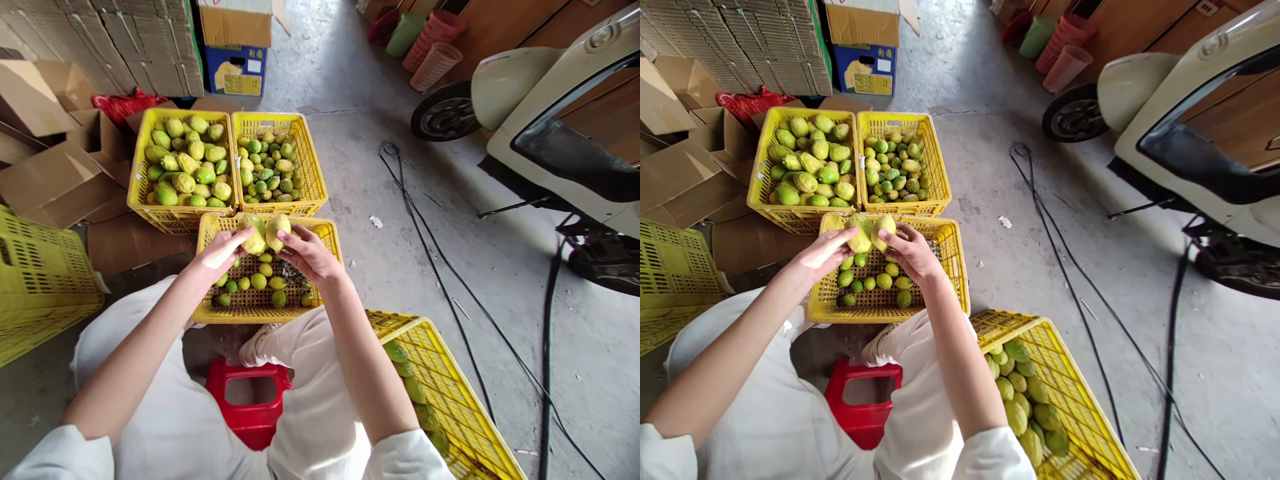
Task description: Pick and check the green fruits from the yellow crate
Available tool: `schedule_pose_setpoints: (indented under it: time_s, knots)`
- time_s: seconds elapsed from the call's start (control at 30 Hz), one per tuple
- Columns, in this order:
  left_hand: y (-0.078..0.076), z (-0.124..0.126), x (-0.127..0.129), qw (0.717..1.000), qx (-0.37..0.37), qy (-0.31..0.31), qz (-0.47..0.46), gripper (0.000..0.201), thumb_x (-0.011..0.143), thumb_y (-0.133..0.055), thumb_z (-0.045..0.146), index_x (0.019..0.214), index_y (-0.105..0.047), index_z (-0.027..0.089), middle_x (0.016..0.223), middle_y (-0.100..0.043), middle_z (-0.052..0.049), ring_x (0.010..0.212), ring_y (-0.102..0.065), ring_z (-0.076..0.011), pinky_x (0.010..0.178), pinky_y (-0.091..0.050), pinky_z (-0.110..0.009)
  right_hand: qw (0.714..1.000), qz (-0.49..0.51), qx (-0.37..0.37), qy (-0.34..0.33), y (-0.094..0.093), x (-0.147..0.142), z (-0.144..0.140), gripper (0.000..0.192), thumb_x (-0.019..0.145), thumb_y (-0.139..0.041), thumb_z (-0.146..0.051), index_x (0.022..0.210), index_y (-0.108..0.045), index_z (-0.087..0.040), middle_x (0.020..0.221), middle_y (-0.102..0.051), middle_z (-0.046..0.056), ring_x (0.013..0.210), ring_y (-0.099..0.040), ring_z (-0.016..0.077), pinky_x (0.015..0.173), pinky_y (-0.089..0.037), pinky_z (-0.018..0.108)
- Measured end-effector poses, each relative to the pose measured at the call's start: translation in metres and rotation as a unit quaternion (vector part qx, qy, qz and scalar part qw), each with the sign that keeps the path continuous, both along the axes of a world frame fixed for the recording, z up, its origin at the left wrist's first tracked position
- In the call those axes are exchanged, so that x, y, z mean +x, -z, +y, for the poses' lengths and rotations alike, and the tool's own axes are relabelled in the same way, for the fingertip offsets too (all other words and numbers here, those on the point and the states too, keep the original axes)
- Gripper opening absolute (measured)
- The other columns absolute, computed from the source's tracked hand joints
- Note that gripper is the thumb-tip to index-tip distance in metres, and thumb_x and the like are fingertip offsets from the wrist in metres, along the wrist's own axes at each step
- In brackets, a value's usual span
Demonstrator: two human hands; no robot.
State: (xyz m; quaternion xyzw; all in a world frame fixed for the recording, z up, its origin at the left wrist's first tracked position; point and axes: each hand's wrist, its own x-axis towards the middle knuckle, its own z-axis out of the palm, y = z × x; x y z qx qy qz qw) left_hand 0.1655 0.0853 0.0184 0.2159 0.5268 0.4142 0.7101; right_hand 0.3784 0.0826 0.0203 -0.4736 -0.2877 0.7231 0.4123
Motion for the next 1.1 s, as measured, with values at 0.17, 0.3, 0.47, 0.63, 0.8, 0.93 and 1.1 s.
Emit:
schedule_pose_setpoints:
  time_s: [0.17,0.3,0.47,0.63,0.8,0.93,1.1]
  knots:
    - [0.002,0.002,0.000,0.999,-0.027,-0.037,0.016,0.014,0.089,-0.095,0.021,0.091,-0.083,0.015,0.094,-0.084,-0.010,0.093,-0.079,-0.0224,0.078,-0.062,-0.028,1.000,-0.015,0.013,0.017,-0.001,0.002,0.000,0.073,0.047,-0.120,-0.041,0.107,-0.082,-0.026,0.121,-0.089,0.007,0.127,-0.080,0.0290,0.105,-0.068,0.037]
    - [0.000,0.003,-0.001,1.000,-0.004,-0.011,-0.010,0.021,0.085,-0.103,0.022,0.091,-0.084,0.015,0.097,-0.086,-0.011,0.105,-0.083,-0.0248,0.088,-0.066,-0.029,1.000,-0.013,0.025,-0.004,-0.003,0.004,-0.001,0.055,0.058,-0.114,-0.049,0.097,-0.084,-0.025,0.119,-0.089,0.009,0.137,-0.078,0.0343,0.116,-0.068,0.045]
    - [-0.004,0.004,-0.005,1.000,0.016,0.001,-0.024,0.025,0.084,-0.107,0.025,0.091,-0.084,0.017,0.104,-0.088,-0.014,0.115,-0.086,-0.0291,0.094,-0.070,-0.030,0.999,0.000,0.036,-0.036,-0.006,0.007,-0.001,0.044,0.063,-0.110,-0.046,0.092,-0.084,-0.025,0.108,-0.090,0.007,0.134,-0.080,0.0359,0.118,-0.069,0.050]
    - [-0.009,0.003,-0.010,0.999,0.040,0.008,-0.004,0.044,0.067,-0.115,0.021,0.099,-0.085,0.018,0.106,-0.090,-0.009,0.112,-0.088,-0.0261,0.087,-0.069,-0.025,0.999,-0.004,0.036,-0.026,-0.008,0.006,-0.001,0.055,0.056,-0.116,-0.042,0.099,-0.086,-0.025,0.119,-0.090,0.007,0.132,-0.080,0.0336,0.118,-0.067,0.047]
    - [-0.015,0.002,-0.006,0.999,0.026,0.018,0.021,0.034,0.073,-0.110,0.024,0.092,-0.082,0.019,0.104,-0.090,-0.011,0.117,-0.088,-0.0277,0.087,-0.069,-0.024,0.999,-0.004,0.035,-0.016,-0.005,0.002,-0.001,0.068,0.052,-0.120,-0.045,0.107,-0.085,-0.026,0.118,-0.089,0.006,0.132,-0.080,0.0318,0.116,-0.066,0.043]
    - [-0.013,0.002,-0.003,0.999,-0.031,-0.018,0.008,0.023,0.084,-0.100,0.027,0.089,-0.079,0.018,0.101,-0.089,-0.014,0.114,-0.088,-0.0307,0.090,-0.073,-0.030,0.998,-0.028,0.049,0.008,-0.003,0.001,-0.001,0.072,0.049,-0.119,-0.054,0.106,-0.085,-0.028,0.115,-0.089,0.005,0.134,-0.078,0.0311,0.115,-0.066,0.041]
    - [-0.007,0.003,-0.003,0.999,-0.008,-0.038,-0.002,0.023,0.080,-0.102,0.019,0.091,-0.081,0.016,0.099,-0.089,-0.012,0.111,-0.087,-0.0274,0.090,-0.072,-0.028,0.998,-0.042,0.042,0.000,-0.008,0.006,-0.002,0.062,0.050,-0.118,-0.053,0.096,-0.085,-0.027,0.119,-0.090,0.006,0.134,-0.079,0.0332,0.114,-0.067,0.042]
